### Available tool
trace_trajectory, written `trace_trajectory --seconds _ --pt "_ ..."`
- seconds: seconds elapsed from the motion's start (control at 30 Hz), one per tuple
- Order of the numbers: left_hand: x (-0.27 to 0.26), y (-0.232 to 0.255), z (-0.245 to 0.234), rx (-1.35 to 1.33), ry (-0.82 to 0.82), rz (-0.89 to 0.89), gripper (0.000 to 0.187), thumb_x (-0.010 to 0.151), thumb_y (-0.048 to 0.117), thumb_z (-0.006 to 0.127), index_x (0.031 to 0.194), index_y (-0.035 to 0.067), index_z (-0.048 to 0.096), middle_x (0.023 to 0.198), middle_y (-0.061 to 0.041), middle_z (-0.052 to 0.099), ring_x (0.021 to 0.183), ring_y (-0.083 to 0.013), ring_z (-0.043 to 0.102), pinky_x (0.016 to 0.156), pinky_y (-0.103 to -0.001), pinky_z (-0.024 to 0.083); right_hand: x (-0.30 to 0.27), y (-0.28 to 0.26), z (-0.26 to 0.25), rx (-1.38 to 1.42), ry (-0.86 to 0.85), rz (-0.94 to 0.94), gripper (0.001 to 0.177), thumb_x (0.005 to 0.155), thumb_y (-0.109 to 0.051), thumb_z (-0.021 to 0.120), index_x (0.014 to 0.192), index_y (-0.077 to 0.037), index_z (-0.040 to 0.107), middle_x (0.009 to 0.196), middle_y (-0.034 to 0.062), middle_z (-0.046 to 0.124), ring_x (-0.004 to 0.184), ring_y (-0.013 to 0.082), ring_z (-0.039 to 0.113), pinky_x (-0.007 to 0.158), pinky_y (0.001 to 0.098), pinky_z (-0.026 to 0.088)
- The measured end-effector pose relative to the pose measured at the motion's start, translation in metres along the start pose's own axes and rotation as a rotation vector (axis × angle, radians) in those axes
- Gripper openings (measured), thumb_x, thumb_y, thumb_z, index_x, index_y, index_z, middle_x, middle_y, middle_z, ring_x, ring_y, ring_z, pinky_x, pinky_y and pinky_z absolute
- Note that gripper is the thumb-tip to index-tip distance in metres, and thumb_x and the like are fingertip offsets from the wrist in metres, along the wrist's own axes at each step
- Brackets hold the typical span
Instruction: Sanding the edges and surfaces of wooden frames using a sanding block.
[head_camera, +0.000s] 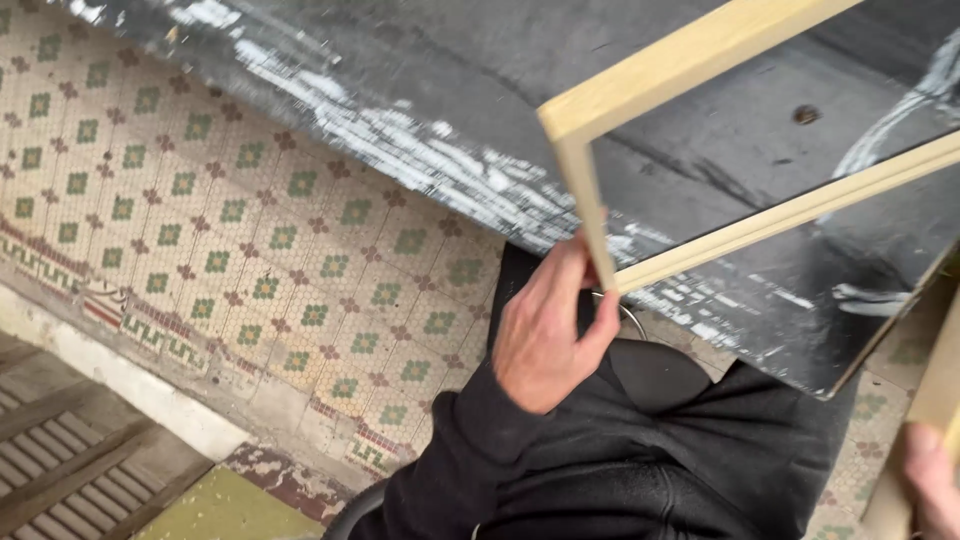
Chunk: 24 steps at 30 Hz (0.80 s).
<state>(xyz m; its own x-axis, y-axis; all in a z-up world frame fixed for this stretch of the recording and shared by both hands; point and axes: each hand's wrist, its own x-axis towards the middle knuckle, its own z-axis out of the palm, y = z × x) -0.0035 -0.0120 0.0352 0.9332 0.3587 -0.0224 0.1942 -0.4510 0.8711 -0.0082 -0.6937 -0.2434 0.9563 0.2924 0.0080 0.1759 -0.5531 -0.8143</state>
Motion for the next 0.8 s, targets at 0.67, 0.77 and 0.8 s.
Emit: trace_trajectory --seconds 0.67,0.77,0.8 --pt "0.014 0.031 -0.021 -0.408 0.131 0.148 0.036 0.107 0.006 0.045 0.14 -0.006 0.033 0.125 -0.023 0.067 0.112 -0.0278 0.072 0.101 -0.041 0.057 0.156 -0.336 0.069 0.969 0.123 0.442 0.078 0.09 -0.023 0.062 0.163 0.0 0.044 0.135 0.0202 0.063 0.111 0.0269 0.066 0.089 0.0361 0.053" --pt "0.031 0.092 -0.075 -0.175 0.167 0.258 0.044 0.11 0.008 0.045 0.15 -0.006 0.036 0.11 -0.018 0.073 0.094 -0.023 0.079 0.085 -0.034 0.063 0.168 -0.371 0.069 0.863 0.111 0.328 0.07 0.091 -0.011 0.066 0.158 0.002 0.052 0.136 0.0227 0.064 0.114 0.0246 0.065 0.094 0.0346 0.054" --pt "0.037 0.116 -0.094 -0.002 0.163 0.339 0.044 0.111 0.007 0.047 0.153 -0.006 0.039 0.101 -0.015 0.075 0.086 -0.0203 0.08 0.077 -0.029 0.064 0.173 -0.384 0.071 0.725 0.153 0.284 0.065 0.088 -0.003 0.069 0.152 0.003 0.056 0.14 0.0211 0.062 0.116 0.0219 0.063 0.096 0.0334 0.053"
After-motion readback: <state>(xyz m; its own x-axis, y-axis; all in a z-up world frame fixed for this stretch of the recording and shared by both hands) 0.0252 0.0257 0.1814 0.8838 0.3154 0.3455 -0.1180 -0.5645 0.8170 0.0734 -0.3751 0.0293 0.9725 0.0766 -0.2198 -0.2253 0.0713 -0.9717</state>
